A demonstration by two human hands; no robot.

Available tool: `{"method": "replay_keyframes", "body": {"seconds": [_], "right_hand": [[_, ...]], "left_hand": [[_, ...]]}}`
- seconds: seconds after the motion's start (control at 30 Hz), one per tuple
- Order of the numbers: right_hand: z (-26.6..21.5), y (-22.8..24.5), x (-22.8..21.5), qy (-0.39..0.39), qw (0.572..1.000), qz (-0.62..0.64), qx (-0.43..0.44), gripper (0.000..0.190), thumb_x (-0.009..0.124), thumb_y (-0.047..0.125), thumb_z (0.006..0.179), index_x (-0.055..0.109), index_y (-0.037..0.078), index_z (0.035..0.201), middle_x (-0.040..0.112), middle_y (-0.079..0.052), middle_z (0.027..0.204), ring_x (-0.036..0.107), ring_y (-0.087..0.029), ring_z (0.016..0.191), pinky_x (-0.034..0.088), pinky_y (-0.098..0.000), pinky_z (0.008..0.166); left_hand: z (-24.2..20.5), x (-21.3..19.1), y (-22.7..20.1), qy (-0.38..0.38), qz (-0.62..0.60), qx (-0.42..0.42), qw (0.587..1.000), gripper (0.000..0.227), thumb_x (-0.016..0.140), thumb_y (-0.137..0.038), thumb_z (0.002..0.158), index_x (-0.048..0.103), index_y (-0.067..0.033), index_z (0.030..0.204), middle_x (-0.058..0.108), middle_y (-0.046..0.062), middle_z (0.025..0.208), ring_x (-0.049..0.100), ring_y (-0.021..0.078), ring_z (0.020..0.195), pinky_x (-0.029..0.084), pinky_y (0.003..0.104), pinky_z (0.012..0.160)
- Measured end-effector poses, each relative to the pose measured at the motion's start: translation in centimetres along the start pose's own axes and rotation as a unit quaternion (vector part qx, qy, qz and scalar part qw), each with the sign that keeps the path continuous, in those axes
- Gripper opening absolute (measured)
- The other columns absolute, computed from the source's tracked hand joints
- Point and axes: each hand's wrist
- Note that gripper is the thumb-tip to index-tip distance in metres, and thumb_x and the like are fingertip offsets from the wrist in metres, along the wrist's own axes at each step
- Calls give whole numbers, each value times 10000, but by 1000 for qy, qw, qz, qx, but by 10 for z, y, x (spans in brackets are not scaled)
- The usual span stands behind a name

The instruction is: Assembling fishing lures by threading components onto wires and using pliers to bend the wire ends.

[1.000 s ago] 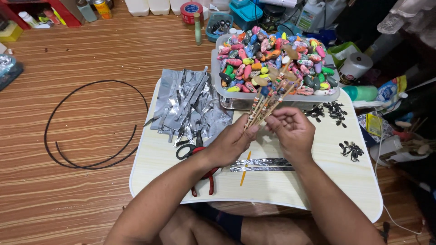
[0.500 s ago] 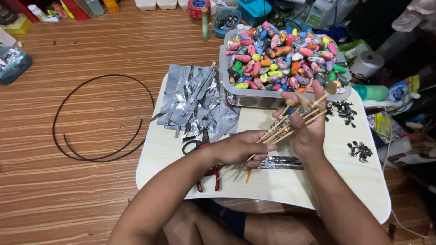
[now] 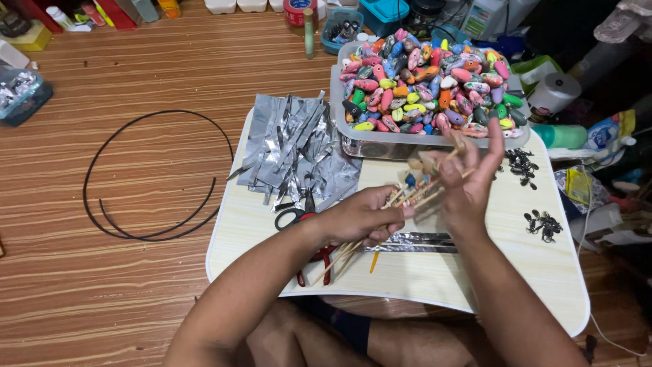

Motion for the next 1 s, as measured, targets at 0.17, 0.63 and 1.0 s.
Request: {"method": "replay_keyframes", "body": {"seconds": [0.17, 0.63, 1.0], "right_hand": [[-1, 8, 7, 47, 998, -49, -19, 540, 475, 306, 1080, 323, 24, 1515, 427, -276, 1444, 545, -366, 1226, 505, -531, 1064], [-3, 22, 21, 104, 982, -111, -113, 632, 397, 337, 1102, 245, -63, 1567, 328, -325, 1559, 316, -498, 1450, 288, -647, 1203], [-10, 36, 53, 206, 942, -222, -146, 599, 552, 214, 1042, 381, -66, 1543, 438, -234, 1543, 425, -404, 1440, 391, -492, 1166]], "left_hand": [[-2, 5, -1, -3, -3, -11, 1000, 150, 600, -146, 1015, 493, -46, 1049, 516, 53, 709, 464, 53, 482, 386, 198, 312], [-6, 7, -22, -90, 50, 14, 995, 119, 557, -151, 1018, 488, -54, 1022, 478, 49, 660, 408, 60, 446, 326, 211, 295], [-72, 0, -39, -216, 88, 38, 972, 190, 537, -228, 1033, 503, -42, 1010, 502, 86, 688, 432, 83, 465, 333, 220, 301]]}}
Point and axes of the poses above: each hand's wrist, its own z-axis towards the middle knuckle, its own x-axis out of the palm, y = z × x
